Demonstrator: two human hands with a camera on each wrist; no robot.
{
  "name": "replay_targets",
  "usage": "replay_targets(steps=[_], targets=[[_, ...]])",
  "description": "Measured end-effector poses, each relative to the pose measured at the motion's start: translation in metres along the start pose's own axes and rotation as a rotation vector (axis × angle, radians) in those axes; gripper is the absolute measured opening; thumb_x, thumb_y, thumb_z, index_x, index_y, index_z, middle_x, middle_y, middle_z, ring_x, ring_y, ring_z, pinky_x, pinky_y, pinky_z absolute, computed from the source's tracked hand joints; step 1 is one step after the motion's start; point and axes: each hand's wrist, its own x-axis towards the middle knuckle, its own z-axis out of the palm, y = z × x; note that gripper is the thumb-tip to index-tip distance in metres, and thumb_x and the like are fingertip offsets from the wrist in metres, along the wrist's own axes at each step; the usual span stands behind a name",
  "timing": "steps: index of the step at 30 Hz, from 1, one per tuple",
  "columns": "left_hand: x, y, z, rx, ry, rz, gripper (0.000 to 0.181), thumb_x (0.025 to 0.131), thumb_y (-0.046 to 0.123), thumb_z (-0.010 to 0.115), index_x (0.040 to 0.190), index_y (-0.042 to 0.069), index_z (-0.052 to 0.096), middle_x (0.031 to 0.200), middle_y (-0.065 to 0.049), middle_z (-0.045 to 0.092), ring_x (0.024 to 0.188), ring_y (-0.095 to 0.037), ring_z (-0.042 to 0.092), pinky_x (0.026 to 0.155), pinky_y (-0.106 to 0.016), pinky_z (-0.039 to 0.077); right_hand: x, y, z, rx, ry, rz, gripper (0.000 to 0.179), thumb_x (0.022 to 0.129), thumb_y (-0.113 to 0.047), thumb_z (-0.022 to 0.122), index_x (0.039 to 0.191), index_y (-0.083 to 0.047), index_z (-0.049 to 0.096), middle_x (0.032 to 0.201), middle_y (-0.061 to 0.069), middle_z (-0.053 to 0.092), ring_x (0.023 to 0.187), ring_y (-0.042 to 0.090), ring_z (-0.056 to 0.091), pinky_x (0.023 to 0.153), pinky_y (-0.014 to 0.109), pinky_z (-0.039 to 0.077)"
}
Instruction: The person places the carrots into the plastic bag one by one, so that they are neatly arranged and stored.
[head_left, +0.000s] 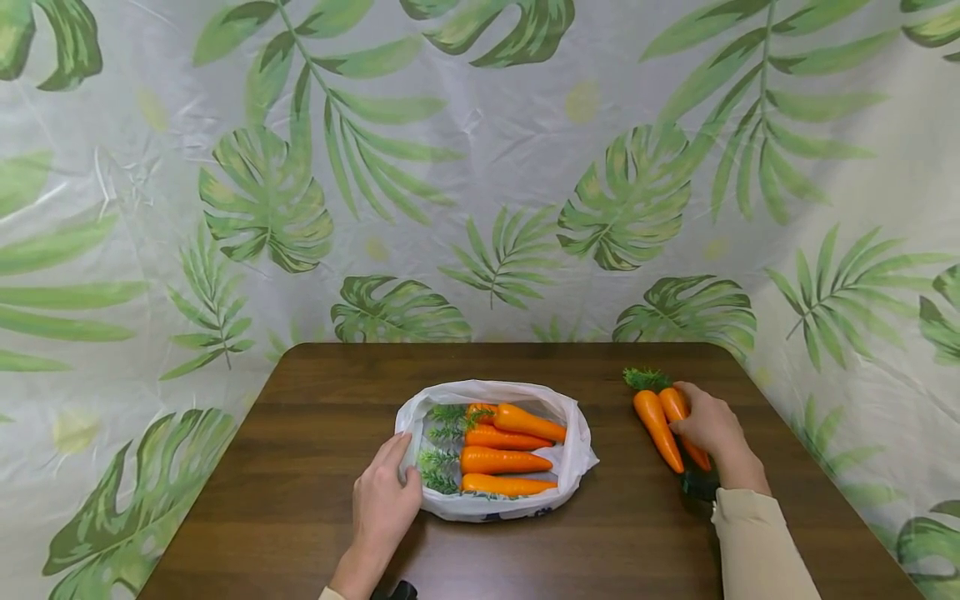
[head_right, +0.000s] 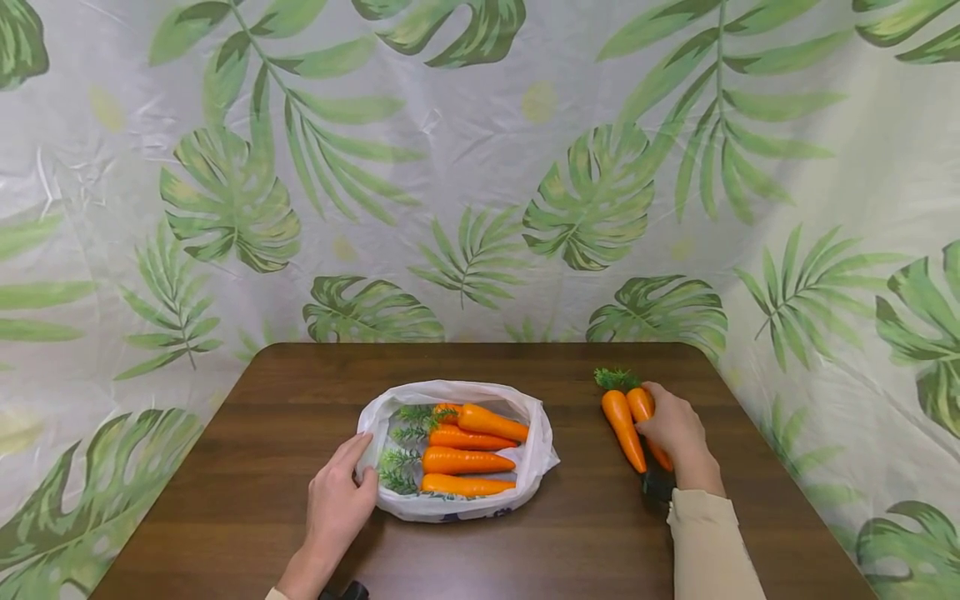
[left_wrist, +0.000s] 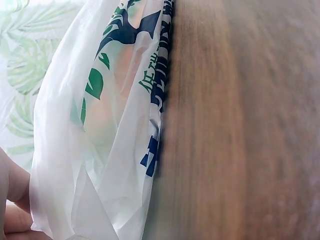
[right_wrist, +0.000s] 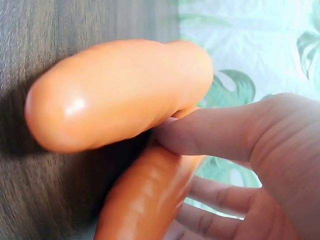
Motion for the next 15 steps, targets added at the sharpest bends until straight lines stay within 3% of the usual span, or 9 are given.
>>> replay_targets(steps=[7,15], targets=[[0.0,0.0,0.0,-0.001,0.006,-0.002,0.046,0.077,0.002,0.069,0.123,0.006,0.073,0.124,-0.008,0.069,0.102,-0.035,0.07,0.077,-0.053,0.055,-0.003,0.0,-0.008,-0.009,-0.009,0.035,0.08,0.084,-0.02,0.075,0.15,0.002,0.037,0.127,0.038,0.054,0.096,0.049,0.058,0.071,0.058,0.049],[0.0,0.001,0.0,0.002,0.018,0.007,0.046,0.077,0.001,0.068,0.122,0.005,0.072,0.124,-0.009,0.069,0.102,-0.035,0.07,0.076,-0.054,0.055,-0.006,-0.006,-0.017,-0.003,0.052,0.021,0.081,0.083,-0.019,0.076,0.15,0.002,0.036,0.124,0.037,0.056,0.089,0.046,0.06,0.065,0.053,0.049]])
